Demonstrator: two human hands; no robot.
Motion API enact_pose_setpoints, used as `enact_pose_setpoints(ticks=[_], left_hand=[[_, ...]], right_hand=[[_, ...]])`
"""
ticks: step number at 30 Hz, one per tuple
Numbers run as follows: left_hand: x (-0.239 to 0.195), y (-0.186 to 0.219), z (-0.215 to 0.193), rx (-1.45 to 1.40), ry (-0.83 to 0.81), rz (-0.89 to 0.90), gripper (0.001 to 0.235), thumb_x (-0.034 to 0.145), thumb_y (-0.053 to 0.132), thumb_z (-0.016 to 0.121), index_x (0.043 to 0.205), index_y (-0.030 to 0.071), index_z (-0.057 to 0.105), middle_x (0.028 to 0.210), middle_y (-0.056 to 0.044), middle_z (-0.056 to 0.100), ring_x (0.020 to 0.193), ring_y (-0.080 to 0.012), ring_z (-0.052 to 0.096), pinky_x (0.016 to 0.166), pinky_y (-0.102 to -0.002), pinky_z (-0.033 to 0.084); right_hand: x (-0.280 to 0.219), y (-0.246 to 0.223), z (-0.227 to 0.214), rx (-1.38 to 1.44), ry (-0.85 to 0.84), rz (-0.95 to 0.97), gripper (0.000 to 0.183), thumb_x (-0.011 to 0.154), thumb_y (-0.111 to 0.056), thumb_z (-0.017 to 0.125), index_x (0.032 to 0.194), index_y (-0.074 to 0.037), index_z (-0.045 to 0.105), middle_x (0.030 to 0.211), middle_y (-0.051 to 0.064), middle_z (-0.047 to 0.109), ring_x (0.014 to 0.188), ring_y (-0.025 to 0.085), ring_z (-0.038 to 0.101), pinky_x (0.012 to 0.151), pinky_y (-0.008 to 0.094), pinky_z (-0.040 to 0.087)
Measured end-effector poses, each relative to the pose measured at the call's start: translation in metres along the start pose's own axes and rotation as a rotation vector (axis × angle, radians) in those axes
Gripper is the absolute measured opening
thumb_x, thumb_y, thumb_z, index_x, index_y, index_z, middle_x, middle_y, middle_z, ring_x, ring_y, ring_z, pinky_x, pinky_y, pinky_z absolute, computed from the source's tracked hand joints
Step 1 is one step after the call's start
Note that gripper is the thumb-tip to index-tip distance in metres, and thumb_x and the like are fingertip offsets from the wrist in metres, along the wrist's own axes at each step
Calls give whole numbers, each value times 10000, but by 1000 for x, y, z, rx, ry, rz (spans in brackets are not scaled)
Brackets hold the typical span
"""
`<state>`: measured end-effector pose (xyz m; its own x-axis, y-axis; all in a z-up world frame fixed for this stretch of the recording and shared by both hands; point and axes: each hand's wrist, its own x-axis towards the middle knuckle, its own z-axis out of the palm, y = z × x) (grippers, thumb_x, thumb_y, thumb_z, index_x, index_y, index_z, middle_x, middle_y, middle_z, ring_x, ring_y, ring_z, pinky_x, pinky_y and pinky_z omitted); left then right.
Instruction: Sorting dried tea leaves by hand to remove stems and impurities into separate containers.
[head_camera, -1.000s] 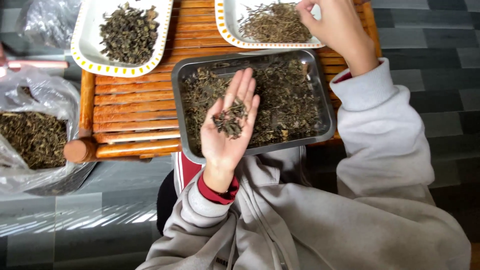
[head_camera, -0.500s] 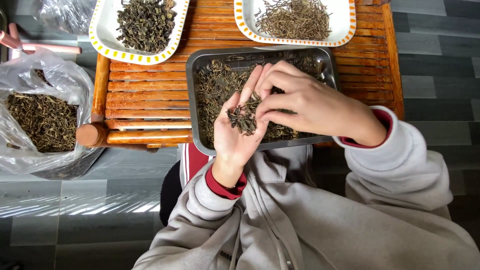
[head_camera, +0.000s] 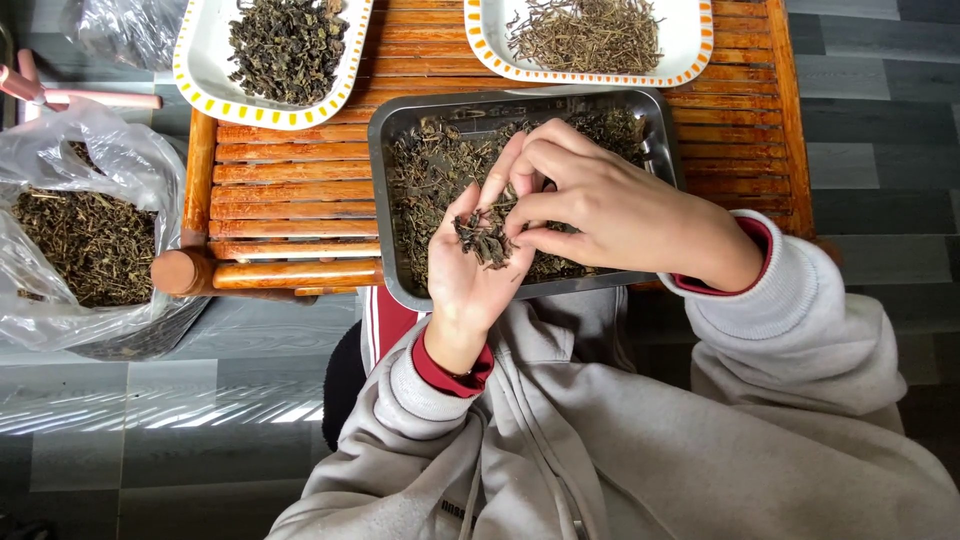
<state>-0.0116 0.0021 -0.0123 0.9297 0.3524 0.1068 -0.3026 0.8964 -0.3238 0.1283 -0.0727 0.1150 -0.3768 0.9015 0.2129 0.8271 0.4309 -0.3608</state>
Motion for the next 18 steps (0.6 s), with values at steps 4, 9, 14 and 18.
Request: enact_pose_setpoints(ticks=[4,9,14,18], left_hand=[[-1,2,-5,-64,-13,-36,597,1122,210,410,1684,84,253,1437,-236,527,1128,-303,655,883,-358,582],[0,6,-14,-80,53,-43,506,1130,248,395,1599,58,381,1366,-267,571,1157,-371,655,914,-460,596],[0,8,-20,-35,69,-51,349,1144,288,396,1292,18,560,1262,-225,627,1093,-305,677,757,-373,578],[0,8,-21,-58,76,-57,362,1129,272,413,1291,-10,570,1237,-228,654,1204,-348,641,864,-417,584]], right_hand=[[1,-2,-2,-1,21,-22,118,970,-173,719,939,-59,718,1079,119,514,1150,305,474,936,437,457],[2,-3,-2,2,2,-12,147,976,-175,709,889,-58,692,1092,114,519,1151,297,473,908,426,450],[2,0,0,-35,-54,18,144,943,-200,732,868,-79,712,1048,102,507,1174,301,460,936,438,459],[1,3,3,-50,-54,4,159,942,-225,741,892,-77,712,1080,87,508,1146,302,444,948,438,455]])
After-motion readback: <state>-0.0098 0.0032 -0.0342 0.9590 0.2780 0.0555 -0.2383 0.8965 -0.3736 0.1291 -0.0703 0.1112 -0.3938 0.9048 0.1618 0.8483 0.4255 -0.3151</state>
